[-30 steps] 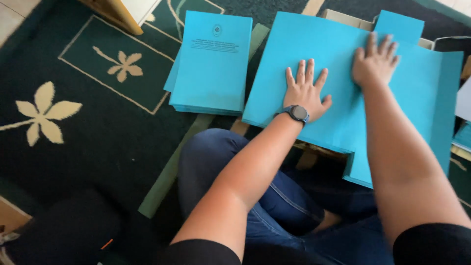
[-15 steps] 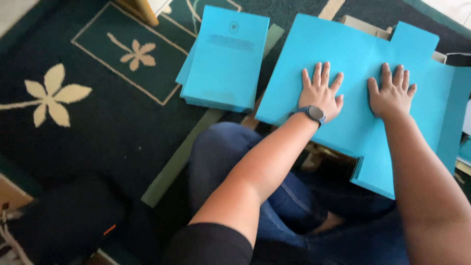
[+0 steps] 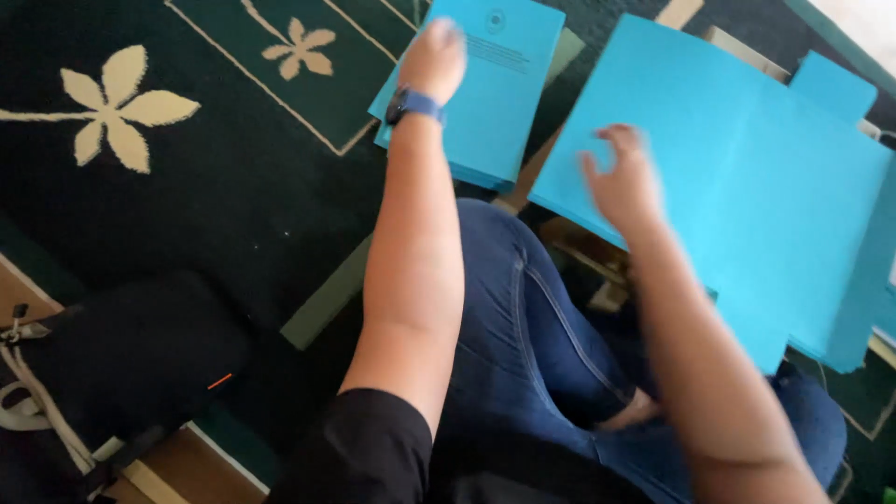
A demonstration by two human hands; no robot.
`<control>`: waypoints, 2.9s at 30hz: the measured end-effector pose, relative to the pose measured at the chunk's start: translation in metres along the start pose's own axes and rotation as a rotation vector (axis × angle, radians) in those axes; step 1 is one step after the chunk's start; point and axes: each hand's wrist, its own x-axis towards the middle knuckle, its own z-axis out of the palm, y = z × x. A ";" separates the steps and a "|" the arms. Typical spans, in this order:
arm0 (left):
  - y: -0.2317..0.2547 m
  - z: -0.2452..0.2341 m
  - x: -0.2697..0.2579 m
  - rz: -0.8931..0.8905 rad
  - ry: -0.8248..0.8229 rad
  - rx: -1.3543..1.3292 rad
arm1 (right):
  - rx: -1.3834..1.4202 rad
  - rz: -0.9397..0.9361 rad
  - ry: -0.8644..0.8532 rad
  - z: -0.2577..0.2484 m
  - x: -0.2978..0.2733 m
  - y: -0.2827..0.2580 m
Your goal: The person folds blue paper folders by hand while sitting on the floor. They pick up a flat blue paper folder, fold the side flaps inward, and then stack the completed folders onto a pile.
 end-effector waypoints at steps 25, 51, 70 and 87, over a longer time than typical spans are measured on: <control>-0.057 -0.027 -0.028 -0.794 -0.106 0.298 | 0.055 0.438 -0.800 0.210 0.047 -0.056; 0.259 0.116 -0.171 0.331 -0.399 -0.345 | 0.830 0.649 0.732 -0.182 -0.169 0.143; 0.209 0.231 -0.173 0.783 -0.786 0.540 | 0.308 0.924 0.160 -0.185 -0.227 0.236; 0.206 0.228 -0.169 0.753 -0.836 0.503 | 0.308 1.037 0.050 -0.208 -0.215 0.195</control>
